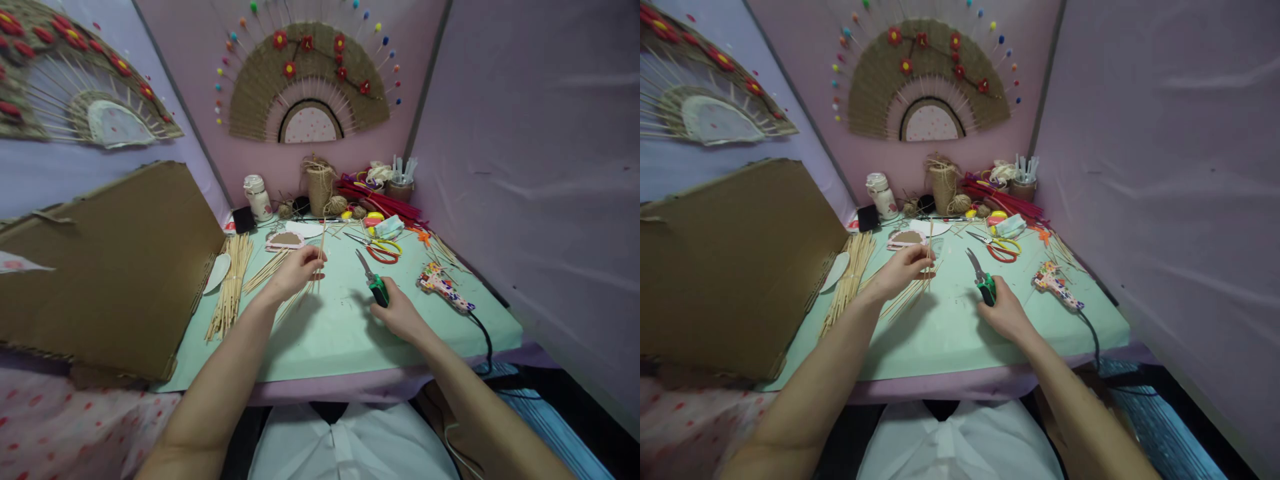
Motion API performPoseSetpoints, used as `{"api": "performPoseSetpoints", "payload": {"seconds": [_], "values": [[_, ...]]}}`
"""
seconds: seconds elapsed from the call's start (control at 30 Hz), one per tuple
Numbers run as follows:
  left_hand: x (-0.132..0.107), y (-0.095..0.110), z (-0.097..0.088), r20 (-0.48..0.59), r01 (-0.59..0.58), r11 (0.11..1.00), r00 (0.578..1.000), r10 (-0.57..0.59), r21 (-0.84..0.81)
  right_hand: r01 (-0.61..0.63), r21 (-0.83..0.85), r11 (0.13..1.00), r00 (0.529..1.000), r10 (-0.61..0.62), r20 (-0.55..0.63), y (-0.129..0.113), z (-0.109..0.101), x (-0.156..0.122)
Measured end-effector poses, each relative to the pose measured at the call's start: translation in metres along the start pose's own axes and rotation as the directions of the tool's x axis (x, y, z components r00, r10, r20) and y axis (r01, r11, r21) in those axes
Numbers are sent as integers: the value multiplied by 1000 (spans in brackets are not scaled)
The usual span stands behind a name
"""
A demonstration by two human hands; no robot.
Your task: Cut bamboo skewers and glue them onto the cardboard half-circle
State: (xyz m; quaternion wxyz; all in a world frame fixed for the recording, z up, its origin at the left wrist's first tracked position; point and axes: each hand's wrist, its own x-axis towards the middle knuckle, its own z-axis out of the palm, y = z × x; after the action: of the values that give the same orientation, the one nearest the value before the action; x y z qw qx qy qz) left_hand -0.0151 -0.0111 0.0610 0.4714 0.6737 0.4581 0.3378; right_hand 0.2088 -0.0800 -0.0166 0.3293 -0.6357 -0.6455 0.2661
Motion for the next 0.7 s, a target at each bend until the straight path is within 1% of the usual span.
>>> {"api": "performPoseSetpoints", "payload": {"seconds": [0.03,0.1,0.17,0.27,0.33,0.4,0.47,0.6,0.7], "values": [[-3,-1,9,-10,-23,989,1000,22,-147,2,7,1000,1000,-2,-3,0,0,0],[-9,-8,27,-40,-53,955,998,43,-292,1,21,1000,1000,-1,-8,-1,-1,0],[-14,-19,42,-71,-81,940,996,61,-333,-4,29,1000,1000,5,-10,-2,-2,0],[-21,-36,56,-115,-118,951,989,88,-284,-2,21,1000,1000,3,-15,-1,-2,0],[-26,-44,59,-135,-121,966,987,91,-230,3,12,1000,1000,-2,-23,0,-2,0],[-31,-49,59,-149,-120,973,985,91,-199,6,10,1000,999,-6,-32,1,-1,0],[-35,-52,56,-135,-105,976,988,80,-192,9,12,1000,999,-9,-39,2,-1,0],[-41,-52,51,-79,-73,987,995,62,-146,-6,0,1000,999,6,-34,2,-1,1],[-42,-49,51,-83,-123,991,989,119,-46,-14,-4,1000,1000,14,-26,0,-1,1]]}}
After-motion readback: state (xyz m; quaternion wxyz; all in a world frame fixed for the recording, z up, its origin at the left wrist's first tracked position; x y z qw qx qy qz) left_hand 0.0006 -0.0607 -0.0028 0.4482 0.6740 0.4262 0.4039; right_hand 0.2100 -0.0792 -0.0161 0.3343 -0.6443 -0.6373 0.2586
